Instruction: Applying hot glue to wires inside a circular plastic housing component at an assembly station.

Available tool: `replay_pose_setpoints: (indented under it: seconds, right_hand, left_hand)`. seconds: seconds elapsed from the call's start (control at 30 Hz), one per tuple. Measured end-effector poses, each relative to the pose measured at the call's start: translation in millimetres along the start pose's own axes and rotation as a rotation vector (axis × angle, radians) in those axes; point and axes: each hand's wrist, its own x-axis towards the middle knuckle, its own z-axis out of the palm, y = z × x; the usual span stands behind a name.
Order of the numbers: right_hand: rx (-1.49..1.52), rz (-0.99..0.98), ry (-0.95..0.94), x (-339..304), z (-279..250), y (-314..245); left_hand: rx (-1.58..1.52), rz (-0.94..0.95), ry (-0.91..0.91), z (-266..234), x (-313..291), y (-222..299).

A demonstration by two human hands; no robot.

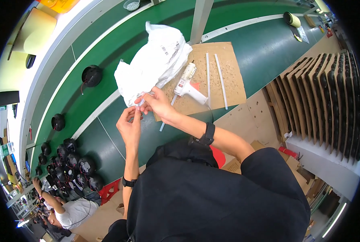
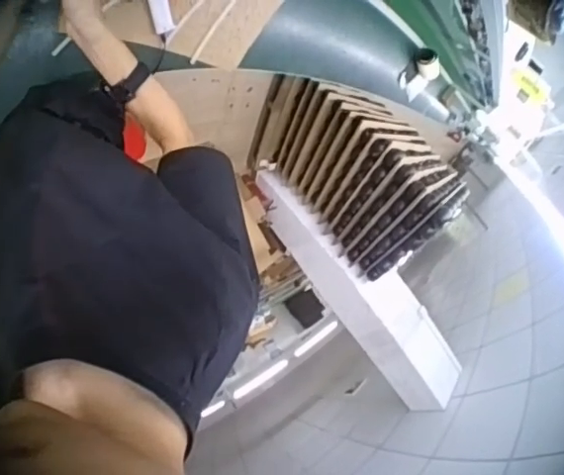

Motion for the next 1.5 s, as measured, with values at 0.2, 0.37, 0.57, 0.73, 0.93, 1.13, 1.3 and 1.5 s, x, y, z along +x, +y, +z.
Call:
replay_pose_setpoints:
  seconds: [0.2,0.37,0.57,0.73,0.93,1.13,1.3,1.5]
  right_hand:
    - [0.119,-0.028,0.071,-2.2,4.7,1.1]
    - [0.254,0.024,0.133,-2.4,0.3,-5.1]
    - [-0.008,0.296,-0.119,-0.6,-38.7,-32.0]
    - [-0.193,0.479,-0.463,-32.0,-36.8,-31.7]
    - [-0.449,0.429,-0.71,-84.2,-64.3,-69.9]
    - [-0.586,0.181,-0.126,-153.2,-180.0,-129.6]
    - [-1.035,0.026,0.464,-117.3,-296.1,-81.2]
    - [-1.225,-0.142,0.868,-87.9,-364.4,-7.5]
  left_hand:
    - [-0.118,0.028,0.004,-1.2,1.8,-4.3]
    - [0.155,0.222,0.13,-1.2,-1.9,-6.7]
    - [-0.261,0.053,-0.083,-16.7,25.8,-58.7]
    - [-0.729,-0.14,-0.249,-17.2,29.4,-81.5]
    - [-0.925,-0.225,0.174,-32.7,74.5,-68.0]
    - [-1.054,-0.221,0.188,-90.5,80.0,-61.0]
    - [-1.017,-0.19,0.311,-70.7,62.9,-50.0]
    - [-1.031,-0.11,0.505,-25.0,83.4,-23.6]
